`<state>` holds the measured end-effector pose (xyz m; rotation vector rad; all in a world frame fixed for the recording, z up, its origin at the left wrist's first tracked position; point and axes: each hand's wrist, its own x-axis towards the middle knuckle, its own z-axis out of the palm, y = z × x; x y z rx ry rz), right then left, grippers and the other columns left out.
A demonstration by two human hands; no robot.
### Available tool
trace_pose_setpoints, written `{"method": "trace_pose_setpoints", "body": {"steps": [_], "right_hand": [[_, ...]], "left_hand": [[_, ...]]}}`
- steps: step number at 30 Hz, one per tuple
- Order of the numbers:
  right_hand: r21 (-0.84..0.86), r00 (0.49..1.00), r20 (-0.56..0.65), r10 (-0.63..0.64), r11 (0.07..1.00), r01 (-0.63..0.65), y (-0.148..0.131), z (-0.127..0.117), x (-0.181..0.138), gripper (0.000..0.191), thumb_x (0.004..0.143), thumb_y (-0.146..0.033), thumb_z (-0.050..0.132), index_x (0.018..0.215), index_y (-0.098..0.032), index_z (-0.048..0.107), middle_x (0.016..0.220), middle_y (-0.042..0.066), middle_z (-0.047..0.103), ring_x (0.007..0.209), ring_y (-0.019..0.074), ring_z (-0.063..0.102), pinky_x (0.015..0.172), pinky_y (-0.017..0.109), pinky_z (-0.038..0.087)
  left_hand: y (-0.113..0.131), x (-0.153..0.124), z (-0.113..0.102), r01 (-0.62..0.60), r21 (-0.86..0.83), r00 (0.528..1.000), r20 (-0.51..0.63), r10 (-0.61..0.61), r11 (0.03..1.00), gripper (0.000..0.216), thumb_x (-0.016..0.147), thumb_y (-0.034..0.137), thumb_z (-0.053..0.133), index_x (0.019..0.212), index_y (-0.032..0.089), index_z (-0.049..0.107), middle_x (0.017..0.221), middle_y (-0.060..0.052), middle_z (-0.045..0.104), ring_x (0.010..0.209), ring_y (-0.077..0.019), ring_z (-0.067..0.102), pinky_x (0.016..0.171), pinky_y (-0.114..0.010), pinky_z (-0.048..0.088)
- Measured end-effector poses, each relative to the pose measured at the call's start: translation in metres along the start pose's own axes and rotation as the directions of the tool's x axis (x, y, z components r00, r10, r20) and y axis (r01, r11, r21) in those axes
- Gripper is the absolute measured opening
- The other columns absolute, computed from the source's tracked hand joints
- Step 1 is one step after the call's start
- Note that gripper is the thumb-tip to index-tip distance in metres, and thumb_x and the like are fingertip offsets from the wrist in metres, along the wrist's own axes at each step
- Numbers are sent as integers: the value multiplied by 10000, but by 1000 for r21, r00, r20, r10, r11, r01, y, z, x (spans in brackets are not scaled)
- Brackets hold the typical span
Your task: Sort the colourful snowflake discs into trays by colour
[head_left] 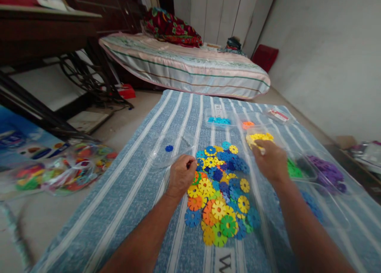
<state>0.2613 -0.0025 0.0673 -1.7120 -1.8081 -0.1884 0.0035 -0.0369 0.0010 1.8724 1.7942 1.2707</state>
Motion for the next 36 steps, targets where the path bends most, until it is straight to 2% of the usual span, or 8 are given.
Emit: {"method": "trace_pose_setpoints", "body": {"steps": [2,5,9,14,18,24,27,36], "right_hand": [[250,965,111,-237,947,204,-30,9,-27,207,835,-301,493,842,-188,666,851,69,660,828,195,594,771,331,470],[398,899,196,-391,870,291,-72,21,-60,143,835,-253,521,813,-202,653,875,65,636,893,188,568,799,325,474],[339,843,305,-444,877,340,-107,32,-78,136,790,-272,593,859,-171,654,1032,115,591,1086,260,492,906,416,438],[236,831,380,-405,912,337,-123,42,-84,390,770,-307,617,1120,-135,608,1269,164,485,1261,330,338,996,499,352],[253,837,347,-423,902,350,-126,49,-89,439,792,-283,597,1201,-127,567,1253,156,507,1264,305,343,1020,466,333],[274,856,284,-433,892,360,-125,52,-96,241,793,-241,593,1013,-160,650,1147,128,570,1197,278,414,986,456,365],[294,866,198,-459,871,394,-125,52,-96,191,820,-237,566,963,-148,658,1079,121,599,1143,257,455,982,440,373],[328,792,-9,-611,746,580,-112,63,-97,270,883,-103,368,936,-135,630,981,118,619,1069,222,500,911,404,435]], "left_hand": [[0,0,0,19,-16,1000,10,-19,1000,169,788,254,496,687,171,603,684,-7,606,658,-118,566,637,-220,442],[0,0,-1,53,-40,998,23,-53,998,166,783,271,506,698,174,610,679,-2,619,646,-116,575,628,-217,447],[0,0,-1,112,-102,993,41,-108,988,167,780,287,505,728,175,617,689,-6,639,662,-126,597,632,-221,466],[0,0,-2,170,-144,985,47,-165,975,173,775,299,506,742,176,622,712,-9,659,669,-131,613,642,-228,483],[2,0,-4,175,-157,984,63,-167,972,158,761,285,514,733,179,628,728,-10,672,692,-134,624,640,-223,488],[0,0,-3,175,-174,983,78,-164,969,166,758,306,524,734,183,632,713,-4,674,677,-132,625,637,-220,489],[-1,0,-2,180,-182,982,86,-167,967,171,756,315,530,730,180,632,714,-3,677,678,-131,629,639,-220,491],[2,1,-5,212,-191,975,103,-195,958,226,772,369,519,689,182,615,599,17,634,622,-125,611,594,-212,476]]}}
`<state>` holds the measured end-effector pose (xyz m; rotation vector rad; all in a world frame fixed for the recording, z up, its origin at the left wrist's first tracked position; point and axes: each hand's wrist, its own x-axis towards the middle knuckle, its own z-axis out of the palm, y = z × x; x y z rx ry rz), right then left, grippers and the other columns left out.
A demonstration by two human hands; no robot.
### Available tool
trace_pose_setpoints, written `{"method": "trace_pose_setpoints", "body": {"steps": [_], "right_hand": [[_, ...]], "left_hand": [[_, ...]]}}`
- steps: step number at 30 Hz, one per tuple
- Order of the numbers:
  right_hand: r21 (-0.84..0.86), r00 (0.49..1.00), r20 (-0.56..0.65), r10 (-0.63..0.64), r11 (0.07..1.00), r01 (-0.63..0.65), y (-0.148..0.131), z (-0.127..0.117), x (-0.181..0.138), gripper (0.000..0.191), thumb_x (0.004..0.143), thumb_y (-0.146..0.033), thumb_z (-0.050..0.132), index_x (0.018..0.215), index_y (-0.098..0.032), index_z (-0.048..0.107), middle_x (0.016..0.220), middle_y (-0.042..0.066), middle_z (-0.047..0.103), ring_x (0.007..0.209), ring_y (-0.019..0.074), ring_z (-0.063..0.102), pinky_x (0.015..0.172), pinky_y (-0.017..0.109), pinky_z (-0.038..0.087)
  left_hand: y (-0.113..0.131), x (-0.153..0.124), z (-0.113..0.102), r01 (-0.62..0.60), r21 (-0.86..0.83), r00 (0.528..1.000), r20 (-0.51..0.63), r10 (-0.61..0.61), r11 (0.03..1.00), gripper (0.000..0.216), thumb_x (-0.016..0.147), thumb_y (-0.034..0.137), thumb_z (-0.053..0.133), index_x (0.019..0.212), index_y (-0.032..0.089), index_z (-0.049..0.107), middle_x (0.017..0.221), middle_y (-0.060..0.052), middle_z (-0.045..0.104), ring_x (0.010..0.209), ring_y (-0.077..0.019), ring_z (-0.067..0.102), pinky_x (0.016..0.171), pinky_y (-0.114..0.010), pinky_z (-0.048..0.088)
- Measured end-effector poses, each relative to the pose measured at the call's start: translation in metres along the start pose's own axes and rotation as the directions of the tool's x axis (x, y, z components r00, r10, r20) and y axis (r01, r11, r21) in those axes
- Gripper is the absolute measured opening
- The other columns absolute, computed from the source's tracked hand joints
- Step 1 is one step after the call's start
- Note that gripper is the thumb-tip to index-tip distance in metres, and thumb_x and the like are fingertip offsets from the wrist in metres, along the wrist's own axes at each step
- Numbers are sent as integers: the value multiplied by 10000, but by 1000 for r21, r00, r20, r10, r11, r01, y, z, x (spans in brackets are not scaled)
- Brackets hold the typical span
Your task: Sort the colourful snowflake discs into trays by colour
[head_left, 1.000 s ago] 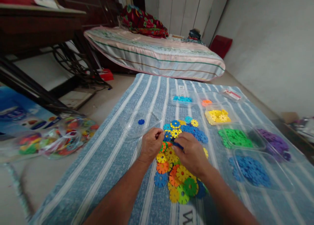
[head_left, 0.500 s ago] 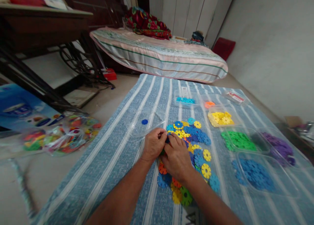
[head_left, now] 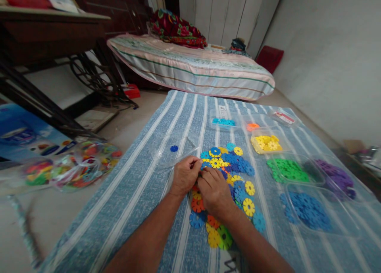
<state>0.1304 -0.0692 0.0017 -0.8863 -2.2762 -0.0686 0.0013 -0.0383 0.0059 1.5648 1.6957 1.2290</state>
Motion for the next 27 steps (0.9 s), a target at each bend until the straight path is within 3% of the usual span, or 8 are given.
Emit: {"method": "trace_pose_setpoints", "body": {"steps": [4,9,12,15,16,18,22,27], "right_hand": [[5,999,-44,21,1000,-21,15,-17,0,259,883,-109,380,853,-180,627,894,86,637,959,190,560,871,378,466],[-174,959,-205,195,957,-232,66,-85,-13,179,886,-204,445,839,-195,618,861,75,657,884,193,596,830,362,479],[-442,875,-307,374,758,-479,104,-134,-32,276,890,-306,415,776,-181,633,785,99,657,764,227,601,719,375,468],[-592,809,-342,478,559,-581,124,-161,-51,351,876,-359,395,737,-167,653,730,126,649,709,258,597,614,370,442],[-588,808,-350,474,560,-584,124,-162,-55,349,870,-366,402,738,-167,655,730,126,652,706,257,600,606,364,442],[-502,830,-352,432,662,-557,114,-153,-61,306,860,-366,433,763,-175,652,755,107,664,723,238,614,639,352,460],[-203,882,-245,402,868,-453,81,-110,-59,208,862,-331,472,838,-204,635,836,66,676,801,192,629,752,333,488],[-24,862,-113,495,866,-500,77,-69,-51,220,864,-333,461,835,-204,638,834,55,672,802,185,623,748,337,492]], "left_hand": [[-1,0,1,27,-28,1000,17,-26,999,271,791,400,499,669,180,603,547,27,602,577,-118,593,568,-211,465],[-4,-2,2,2,-1,1000,28,-2,1000,241,787,361,500,685,175,615,561,23,597,580,-114,573,559,-207,440],[2,-3,-3,-24,56,996,92,19,998,214,770,321,505,663,173,616,597,14,607,595,-112,557,566,-209,421],[13,-3,-15,-81,132,968,248,46,988,160,737,278,531,655,172,619,638,4,612,599,-108,535,567,-210,395],[17,-3,-20,-102,158,950,309,49,982,138,721,263,544,650,172,618,642,3,608,596,-108,527,561,-210,383],[24,-4,-30,-132,201,908,416,38,971,95,685,243,570,639,175,618,635,5,591,584,-107,507,543,-210,353],[29,-4,-42,-147,239,837,547,-8,960,52,611,227,613,641,187,630,637,15,569,579,-106,481,524,-208,300],[23,-7,-42,-154,269,804,593,-38,951,77,569,186,614,645,189,615,645,24,563,572,-100,468,514,-209,270]]}}
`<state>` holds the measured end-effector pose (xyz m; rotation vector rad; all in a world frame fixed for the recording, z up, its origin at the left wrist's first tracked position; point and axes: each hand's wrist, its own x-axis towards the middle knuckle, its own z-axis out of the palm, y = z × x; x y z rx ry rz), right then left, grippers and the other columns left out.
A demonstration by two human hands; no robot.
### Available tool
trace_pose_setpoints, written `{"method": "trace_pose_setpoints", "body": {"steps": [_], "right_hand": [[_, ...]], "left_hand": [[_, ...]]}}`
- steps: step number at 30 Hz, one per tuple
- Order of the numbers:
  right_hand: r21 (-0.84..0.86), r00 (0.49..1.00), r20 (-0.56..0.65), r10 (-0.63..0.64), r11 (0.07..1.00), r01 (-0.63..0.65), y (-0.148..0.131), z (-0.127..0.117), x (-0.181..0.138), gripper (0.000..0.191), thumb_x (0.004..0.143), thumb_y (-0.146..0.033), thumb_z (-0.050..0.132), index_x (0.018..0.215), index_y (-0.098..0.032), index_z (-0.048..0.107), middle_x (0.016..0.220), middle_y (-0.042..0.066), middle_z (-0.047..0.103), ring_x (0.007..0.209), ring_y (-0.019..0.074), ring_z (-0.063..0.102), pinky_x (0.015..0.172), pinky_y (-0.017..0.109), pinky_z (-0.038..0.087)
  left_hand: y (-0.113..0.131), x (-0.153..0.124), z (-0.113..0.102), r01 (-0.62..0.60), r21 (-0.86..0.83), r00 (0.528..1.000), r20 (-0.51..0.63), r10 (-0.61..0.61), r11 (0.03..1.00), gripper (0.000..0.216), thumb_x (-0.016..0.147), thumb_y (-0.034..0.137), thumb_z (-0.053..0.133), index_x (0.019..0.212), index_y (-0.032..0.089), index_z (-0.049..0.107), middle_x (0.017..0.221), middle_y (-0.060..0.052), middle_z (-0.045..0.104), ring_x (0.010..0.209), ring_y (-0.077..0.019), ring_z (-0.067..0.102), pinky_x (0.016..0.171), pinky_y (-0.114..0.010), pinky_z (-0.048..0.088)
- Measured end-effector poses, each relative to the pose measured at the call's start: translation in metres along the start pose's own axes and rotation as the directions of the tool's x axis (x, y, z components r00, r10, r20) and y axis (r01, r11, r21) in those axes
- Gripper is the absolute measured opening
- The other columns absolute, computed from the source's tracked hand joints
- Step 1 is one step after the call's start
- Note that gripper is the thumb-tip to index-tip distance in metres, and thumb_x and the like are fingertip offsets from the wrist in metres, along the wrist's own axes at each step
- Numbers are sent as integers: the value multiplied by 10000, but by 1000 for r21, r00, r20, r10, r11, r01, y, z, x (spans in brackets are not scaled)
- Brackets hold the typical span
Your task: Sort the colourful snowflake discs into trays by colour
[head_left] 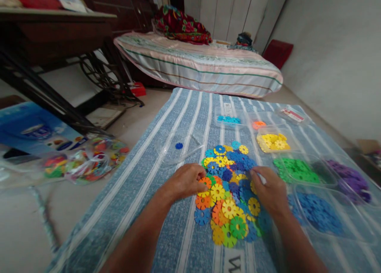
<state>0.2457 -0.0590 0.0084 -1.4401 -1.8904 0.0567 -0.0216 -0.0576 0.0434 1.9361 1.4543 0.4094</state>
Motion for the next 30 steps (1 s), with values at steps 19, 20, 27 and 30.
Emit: {"method": "trace_pose_setpoints", "body": {"steps": [19,20,27,30], "right_hand": [[249,968,61,-245,942,223,-65,14,1,169,829,-260,565,975,-208,631,996,87,646,1015,214,563,907,427,461],[271,961,98,-259,936,225,-73,16,2,169,825,-263,570,973,-208,631,991,86,646,1006,216,563,899,423,461],[350,887,429,-169,937,9,-83,17,16,109,803,-207,570,696,-198,592,699,-5,606,709,141,569,658,261,442],[332,882,449,-141,943,-18,-71,10,37,122,783,-185,558,671,-201,604,684,-19,619,678,127,577,629,237,427]], "left_hand": [[13,2,-1,121,-492,992,97,-84,862,131,578,254,649,628,148,590,494,68,462,479,-64,398,455,-176,296],[15,2,-1,120,-514,992,96,-82,849,132,574,251,654,626,148,589,492,72,456,478,-60,391,458,-175,298],[19,1,0,99,-607,995,55,-82,789,158,614,297,656,647,148,613,515,62,485,491,-59,405,471,-178,307],[16,4,3,89,-591,992,-18,-124,802,187,640,336,641,647,150,620,531,48,495,498,-68,413,467,-183,306]]}}
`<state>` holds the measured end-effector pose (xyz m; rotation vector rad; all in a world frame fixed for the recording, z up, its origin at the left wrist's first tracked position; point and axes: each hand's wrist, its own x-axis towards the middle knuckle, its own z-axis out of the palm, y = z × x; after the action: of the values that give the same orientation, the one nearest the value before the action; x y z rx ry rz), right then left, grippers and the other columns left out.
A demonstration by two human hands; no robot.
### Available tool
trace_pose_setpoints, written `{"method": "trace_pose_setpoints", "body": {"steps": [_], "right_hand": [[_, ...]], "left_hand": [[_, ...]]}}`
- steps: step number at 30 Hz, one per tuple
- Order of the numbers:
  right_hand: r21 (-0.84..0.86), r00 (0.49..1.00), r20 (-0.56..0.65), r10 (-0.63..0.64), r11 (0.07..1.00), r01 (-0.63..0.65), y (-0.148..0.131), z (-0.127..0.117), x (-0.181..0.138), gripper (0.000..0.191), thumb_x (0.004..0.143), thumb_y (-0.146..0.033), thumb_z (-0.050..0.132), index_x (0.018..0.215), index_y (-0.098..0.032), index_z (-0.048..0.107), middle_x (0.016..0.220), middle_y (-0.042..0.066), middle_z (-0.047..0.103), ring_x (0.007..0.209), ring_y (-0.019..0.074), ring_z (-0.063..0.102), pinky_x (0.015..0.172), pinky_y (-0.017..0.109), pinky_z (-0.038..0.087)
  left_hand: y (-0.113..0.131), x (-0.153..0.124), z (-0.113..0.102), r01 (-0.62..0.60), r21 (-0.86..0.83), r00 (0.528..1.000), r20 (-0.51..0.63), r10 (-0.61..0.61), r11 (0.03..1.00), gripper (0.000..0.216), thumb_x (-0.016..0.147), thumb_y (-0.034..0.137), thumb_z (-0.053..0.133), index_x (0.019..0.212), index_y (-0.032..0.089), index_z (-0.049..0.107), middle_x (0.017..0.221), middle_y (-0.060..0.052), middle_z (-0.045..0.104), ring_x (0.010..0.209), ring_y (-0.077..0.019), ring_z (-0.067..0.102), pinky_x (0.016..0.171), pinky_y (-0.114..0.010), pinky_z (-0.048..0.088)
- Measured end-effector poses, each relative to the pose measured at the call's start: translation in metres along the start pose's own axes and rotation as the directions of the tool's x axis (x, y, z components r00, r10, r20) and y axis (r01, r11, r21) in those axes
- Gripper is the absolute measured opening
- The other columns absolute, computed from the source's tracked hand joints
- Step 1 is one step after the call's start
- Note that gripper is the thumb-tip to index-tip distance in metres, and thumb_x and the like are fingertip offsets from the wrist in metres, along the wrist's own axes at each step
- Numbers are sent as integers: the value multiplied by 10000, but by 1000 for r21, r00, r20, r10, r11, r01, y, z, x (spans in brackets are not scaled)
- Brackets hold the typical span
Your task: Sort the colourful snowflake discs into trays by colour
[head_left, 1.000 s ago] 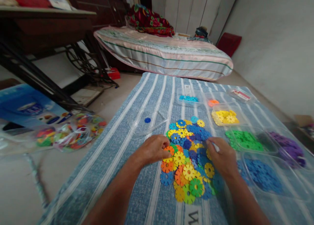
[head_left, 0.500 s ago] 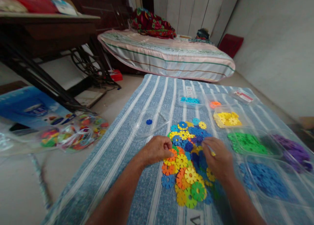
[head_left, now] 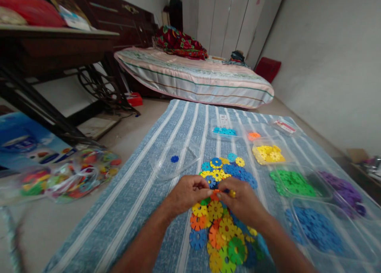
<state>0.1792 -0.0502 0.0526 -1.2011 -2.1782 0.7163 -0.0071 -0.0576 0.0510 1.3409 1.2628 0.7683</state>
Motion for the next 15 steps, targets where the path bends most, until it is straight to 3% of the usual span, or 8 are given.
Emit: {"method": "trace_pose_setpoints", "body": {"steps": [2,4,6,9,10,12,15], "right_hand": [[-72,996,-87,21,997,-28,13,-23,19,123,779,-199,544,698,-205,636,724,-10,652,694,134,597,644,245,436],[-209,966,-254,43,973,-99,32,-55,45,130,768,-238,551,732,-200,669,781,17,683,739,163,618,697,281,450],[-365,898,-433,79,895,-255,53,-90,73,175,771,-273,548,763,-178,695,840,65,696,803,216,626,747,341,448],[-462,803,-583,128,761,-456,75,-126,101,266,788,-306,539,908,-137,706,947,135,685,881,277,617,775,411,439],[-475,792,-597,131,738,-480,79,-129,103,287,794,-321,537,935,-134,703,965,143,679,893,283,614,779,419,440],[-493,822,-560,103,756,-430,78,-120,95,283,806,-340,527,915,-151,707,955,126,680,885,267,615,786,405,446],[-452,928,-373,-25,878,-158,60,-79,62,232,816,-333,518,805,-185,696,856,71,684,808,213,621,762,351,467]], "left_hand": [[-4,3,0,-6,61,996,-90,11,998,198,664,348,614,636,152,622,534,40,502,501,-76,421,462,-188,306],[-9,6,1,-6,134,985,-171,29,991,214,690,352,580,618,154,619,528,34,506,505,-85,435,463,-192,313],[-14,9,2,-15,209,971,-232,65,978,230,706,352,559,598,157,614,520,33,511,506,-90,446,468,-194,321],[-21,13,5,-39,294,949,-287,128,955,242,721,357,545,592,164,615,528,30,540,515,-94,465,479,-193,331],[-23,14,6,-45,308,943,-300,142,950,247,728,361,540,598,166,617,533,29,550,521,-96,475,485,-192,337],[-29,17,8,-57,326,932,-320,167,944,256,738,371,533,608,168,620,541,26,567,533,-100,494,500,-193,349],[-36,20,9,-81,351,920,-334,205,933,255,742,379,536,626,170,627,556,22,588,553,-105,515,515,-192,360]]}}
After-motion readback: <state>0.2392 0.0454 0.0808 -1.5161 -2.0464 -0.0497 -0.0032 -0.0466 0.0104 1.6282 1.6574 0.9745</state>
